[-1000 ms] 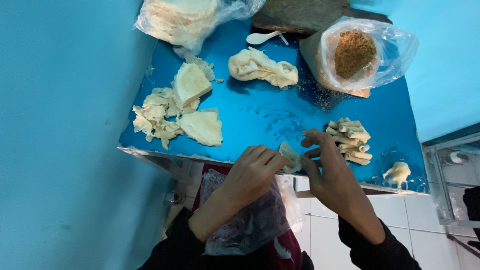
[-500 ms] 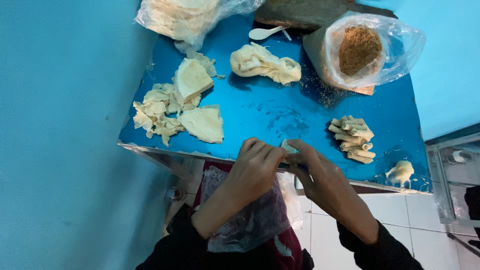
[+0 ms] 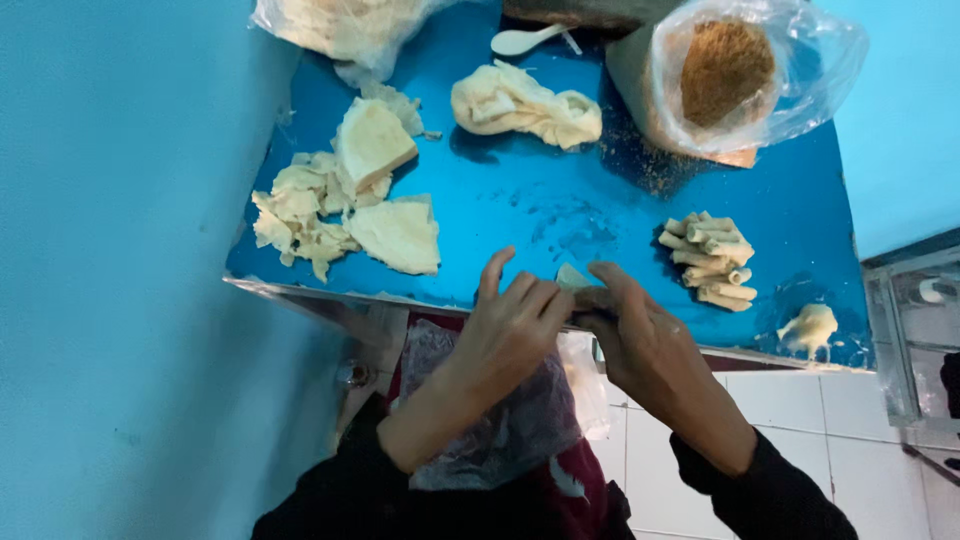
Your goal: The person picks up flat pale food pieces from a blue metal table, rolls each piece by hand, dips the rolled piece into a plastic bag of brown powder, and places the coated piece onto a growing pile on the table. The cycle repeats continuously throughout the clip.
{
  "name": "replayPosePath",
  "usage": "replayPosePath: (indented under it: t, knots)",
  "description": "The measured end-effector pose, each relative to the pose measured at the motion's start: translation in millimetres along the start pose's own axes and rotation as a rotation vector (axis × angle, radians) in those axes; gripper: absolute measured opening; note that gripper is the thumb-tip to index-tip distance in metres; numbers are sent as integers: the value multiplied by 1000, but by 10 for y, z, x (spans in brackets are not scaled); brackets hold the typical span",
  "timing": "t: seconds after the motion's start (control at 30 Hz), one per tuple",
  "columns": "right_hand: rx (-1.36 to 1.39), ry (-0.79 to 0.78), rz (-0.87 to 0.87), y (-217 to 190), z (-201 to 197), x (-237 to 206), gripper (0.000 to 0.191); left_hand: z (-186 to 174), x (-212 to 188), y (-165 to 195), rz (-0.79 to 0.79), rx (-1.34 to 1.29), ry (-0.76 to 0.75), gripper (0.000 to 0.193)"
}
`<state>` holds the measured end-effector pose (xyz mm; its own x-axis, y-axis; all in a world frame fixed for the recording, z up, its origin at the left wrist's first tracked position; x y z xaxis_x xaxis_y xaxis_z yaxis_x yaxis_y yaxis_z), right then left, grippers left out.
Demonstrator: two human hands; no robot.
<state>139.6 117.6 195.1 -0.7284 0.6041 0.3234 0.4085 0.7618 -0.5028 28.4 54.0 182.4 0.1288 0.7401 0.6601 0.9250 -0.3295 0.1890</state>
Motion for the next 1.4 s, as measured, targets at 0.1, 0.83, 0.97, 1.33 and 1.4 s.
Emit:
replayPosePath:
  t: [0.1,0.83,0.97,1.33,1.4]
  knots:
    - [-4,13,-31,24,-31,88,54,72,108,-64,-36,-11,-35,17]
    - [159,-57,-39,147,-10,163,50,93,132,-38,-63,-5,-134,8]
    - [-82,-32,48,214,36,10,32,57,-5,159,8,223,-208,9]
    - [-326,14,-176,-168,99,-62,76,24,230,-30,-239,278,-191,68]
    - [-363,29,-176,-146,81,-3,76,-105,190,-99,-252,313,-106,71]
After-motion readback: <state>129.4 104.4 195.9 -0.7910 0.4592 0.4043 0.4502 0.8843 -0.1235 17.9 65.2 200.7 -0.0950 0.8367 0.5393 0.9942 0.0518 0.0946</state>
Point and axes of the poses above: each hand's wrist, its own x-axis towards the middle knuckle, its own z-axis out of the palm, y = z × x, the point moved 8 cm from there along x, towards the middle knuckle
